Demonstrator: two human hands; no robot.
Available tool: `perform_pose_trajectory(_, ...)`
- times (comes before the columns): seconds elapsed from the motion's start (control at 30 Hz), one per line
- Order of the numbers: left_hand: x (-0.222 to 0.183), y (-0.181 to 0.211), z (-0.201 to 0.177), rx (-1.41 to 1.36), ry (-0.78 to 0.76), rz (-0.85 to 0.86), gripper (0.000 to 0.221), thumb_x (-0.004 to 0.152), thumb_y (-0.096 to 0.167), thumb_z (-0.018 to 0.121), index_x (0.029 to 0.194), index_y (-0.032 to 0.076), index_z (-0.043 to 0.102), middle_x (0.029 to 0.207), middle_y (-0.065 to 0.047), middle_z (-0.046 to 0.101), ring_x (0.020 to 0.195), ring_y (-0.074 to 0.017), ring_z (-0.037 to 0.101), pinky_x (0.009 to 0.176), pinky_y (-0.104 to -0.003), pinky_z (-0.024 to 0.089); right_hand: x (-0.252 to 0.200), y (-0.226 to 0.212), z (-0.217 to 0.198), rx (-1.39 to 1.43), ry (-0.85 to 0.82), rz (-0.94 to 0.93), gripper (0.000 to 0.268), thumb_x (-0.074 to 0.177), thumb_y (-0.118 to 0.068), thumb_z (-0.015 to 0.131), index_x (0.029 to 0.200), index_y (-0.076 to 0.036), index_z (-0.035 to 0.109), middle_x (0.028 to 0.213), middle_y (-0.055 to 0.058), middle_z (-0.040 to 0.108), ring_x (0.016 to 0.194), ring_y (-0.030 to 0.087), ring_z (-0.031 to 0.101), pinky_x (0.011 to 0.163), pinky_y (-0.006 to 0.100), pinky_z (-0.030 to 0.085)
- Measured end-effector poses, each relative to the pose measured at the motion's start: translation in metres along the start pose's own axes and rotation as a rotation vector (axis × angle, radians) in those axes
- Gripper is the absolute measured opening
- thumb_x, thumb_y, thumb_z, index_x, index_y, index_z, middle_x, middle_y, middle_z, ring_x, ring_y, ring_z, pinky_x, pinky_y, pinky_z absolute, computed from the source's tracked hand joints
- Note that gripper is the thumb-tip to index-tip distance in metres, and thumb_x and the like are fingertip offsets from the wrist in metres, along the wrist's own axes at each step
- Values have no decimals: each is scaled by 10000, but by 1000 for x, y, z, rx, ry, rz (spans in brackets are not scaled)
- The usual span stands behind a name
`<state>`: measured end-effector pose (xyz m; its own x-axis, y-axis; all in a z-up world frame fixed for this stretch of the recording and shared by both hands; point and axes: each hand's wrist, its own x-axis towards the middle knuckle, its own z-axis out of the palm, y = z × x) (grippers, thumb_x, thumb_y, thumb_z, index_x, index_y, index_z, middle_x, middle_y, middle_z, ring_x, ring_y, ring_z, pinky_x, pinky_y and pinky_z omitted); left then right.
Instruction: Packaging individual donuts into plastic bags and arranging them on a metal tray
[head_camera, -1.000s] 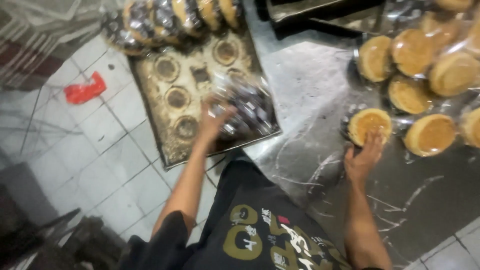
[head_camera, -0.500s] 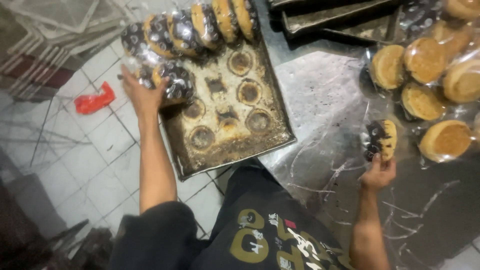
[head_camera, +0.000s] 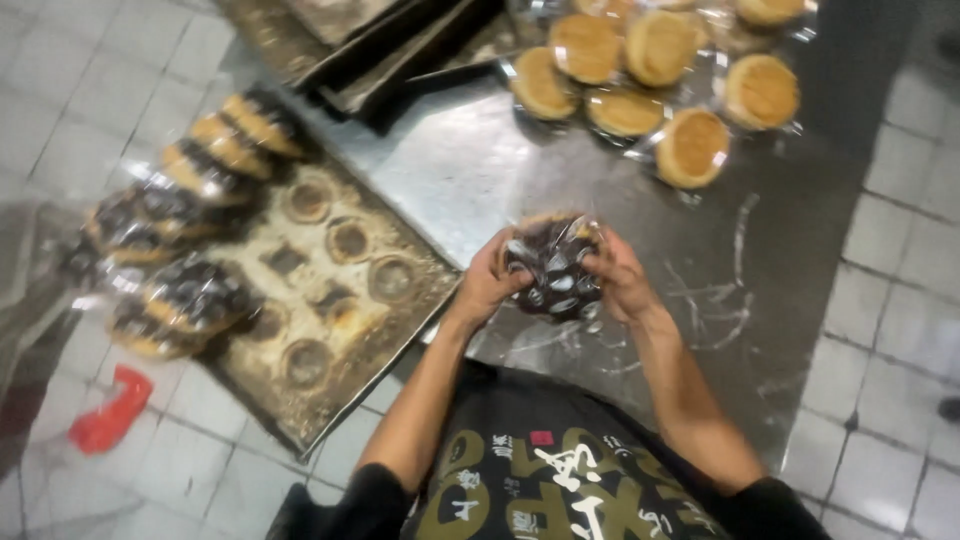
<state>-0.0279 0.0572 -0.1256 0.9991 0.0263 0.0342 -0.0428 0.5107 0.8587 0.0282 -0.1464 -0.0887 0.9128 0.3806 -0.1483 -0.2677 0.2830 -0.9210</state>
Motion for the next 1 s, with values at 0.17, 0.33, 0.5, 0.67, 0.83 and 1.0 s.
perform_pose_trajectory(0.17,-12,67,42,268,-4,-234,1067,623,228,968,1528,98,419,1423,-248,569,1294,-327,569,1124,-469,449,-25,0,-6,115,-65,14,742,745,10,796,1431,-12,514,1360,105,614,1237,227,599,1061,418,506)
perform_pose_trajectory(0.33,2,104,52,358,-114,-131,446,909,236,752,1304,60,646,1323,-156,647,1223,-273,618,1000,-418,522,-49,-32,2,246,-128,80,443,803,67,706,1236,12,629,1099,134,696,1040,232,687,900,401,580)
perform_pose_trajectory(0.5,4,95,63,304,-184,-2,205,953,194,710,984,-8,716,1127,-209,700,1061,-282,680,909,-411,558,-46,-24,3,229,-238,68,482,818,15,670,1296,-26,629,1337,247,639,1211,375,618,1031,474,491)
perform_pose_trajectory(0.67,1,91,60,336,-55,184,371,1056,325,529,847,20,557,1073,-249,678,1046,-351,686,894,-438,523,-56,-48,13,249,-215,-31,507,841,-83,652,1341,-23,601,1384,234,612,1225,282,628,847,207,548)
perform_pose_trajectory(0.83,-2,66,53,345,55,122,181,933,175,724,897,6,671,813,-169,731,737,-236,716,702,-345,571,-49,-55,1,303,-273,-38,646,886,-386,630,1390,15,573,1240,237,646,1138,298,654,813,347,544)
perform_pose_trajectory(1.0,1,72,74,479,-58,28,206,653,113,967,722,50,783,653,-111,717,573,-141,628,675,-340,577,-53,-56,1,-65,-169,73,176,919,-137,718,985,11,788,786,112,750,716,133,660,590,257,524)
